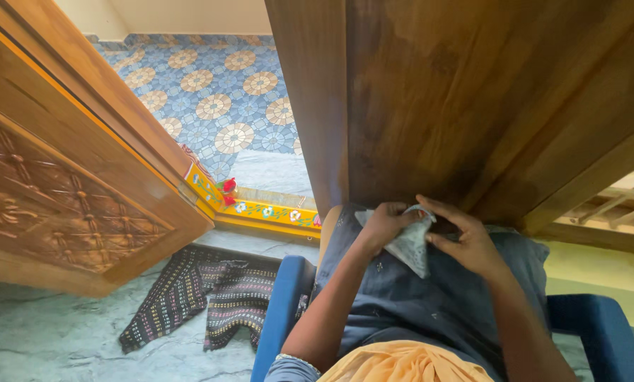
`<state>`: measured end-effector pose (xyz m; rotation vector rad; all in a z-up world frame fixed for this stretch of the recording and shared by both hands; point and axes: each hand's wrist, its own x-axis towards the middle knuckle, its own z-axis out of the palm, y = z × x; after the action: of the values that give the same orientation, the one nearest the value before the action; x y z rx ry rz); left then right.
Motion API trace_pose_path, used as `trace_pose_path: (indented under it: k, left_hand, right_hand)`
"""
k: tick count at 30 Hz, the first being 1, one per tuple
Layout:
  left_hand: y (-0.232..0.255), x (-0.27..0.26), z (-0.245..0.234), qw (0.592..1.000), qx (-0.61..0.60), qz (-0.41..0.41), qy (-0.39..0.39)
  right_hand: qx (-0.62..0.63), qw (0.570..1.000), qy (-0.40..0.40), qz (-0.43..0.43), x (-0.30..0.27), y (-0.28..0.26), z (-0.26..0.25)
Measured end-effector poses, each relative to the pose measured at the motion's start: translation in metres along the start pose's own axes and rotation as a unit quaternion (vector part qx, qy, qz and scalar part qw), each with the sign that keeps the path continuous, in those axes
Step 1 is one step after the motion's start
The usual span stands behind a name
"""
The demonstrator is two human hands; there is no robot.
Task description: The person wipes the surface of a wooden door using a patterned cloth. They move the cloth back and forth across the door's surface, occasionally adjusting the cloth in their hands to continue cleaning different sections.
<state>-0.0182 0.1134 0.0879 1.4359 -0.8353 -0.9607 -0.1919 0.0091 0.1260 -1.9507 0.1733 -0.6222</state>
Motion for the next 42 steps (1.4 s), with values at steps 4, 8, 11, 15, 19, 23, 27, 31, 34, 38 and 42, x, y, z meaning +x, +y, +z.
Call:
trace_pose_path:
  k: [4, 8, 11, 15, 19, 23, 27, 31, 34, 38, 42]
  left_hand:
    - [0.007, -0.038, 0.021, 0.967, -0.199, 0.022, -0.160]
    - [0.043, -0.071, 0.030, 0.976, -0.025, 0.112, -0.183]
    - [0.083, -0.087, 0.031, 0.967, 0.170, 0.121, -0.145]
    - [0.104, -0.110, 0.049, 0.970, 0.166, 0.104, -0.143]
    - [0.098, -0.133, 0.059, 0.975, 0.123, 0.071, -0.174]
    - [0.094, -0.139, 0.045, 0.964, 0.070, 0.058, -0.251]
    - [0.098, -0.143, 0.030, 0.968, 0.123, 0.075, -0.207]
    - [0.116, -0.142, 0.021, 0.947, 0.286, 0.136, -0.051]
    - [0.134, -0.153, 0.014, 0.922, 0.330, 0.193, 0.061]
    - [0.147, -0.161, 0.007, 0.934, 0.268, 0.224, 0.073]
    - [0.138, -0.156, 0.009, 0.944, 0.279, 0.176, 0.018]
  right_hand:
    - [-0.027, 0.997, 0.066, -0.027, -0.051, 0.005, 0.000]
    - [0.047, 0.988, 0.147, 0.030, -0.097, 0.012, -0.003]
    - [0.096, 0.981, 0.168, -0.016, -0.127, -0.006, -0.011]
    - [0.031, 0.982, 0.178, -0.049, -0.156, -0.040, -0.009]
    - [-0.021, 0.977, 0.208, -0.048, -0.174, -0.057, 0.009]
    - [0.037, 0.965, 0.258, 0.019, -0.173, -0.063, 0.014]
    - [0.122, 0.956, 0.256, -0.080, -0.155, -0.090, 0.014]
    - [0.076, 0.951, 0.243, -0.175, -0.145, -0.109, 0.015]
    - [0.018, 0.988, 0.026, -0.151, -0.156, -0.108, 0.010]
    - [-0.136, 0.982, -0.095, -0.088, -0.147, -0.101, 0.014]
    - [-0.114, 0.983, 0.054, -0.135, -0.109, -0.135, 0.027]
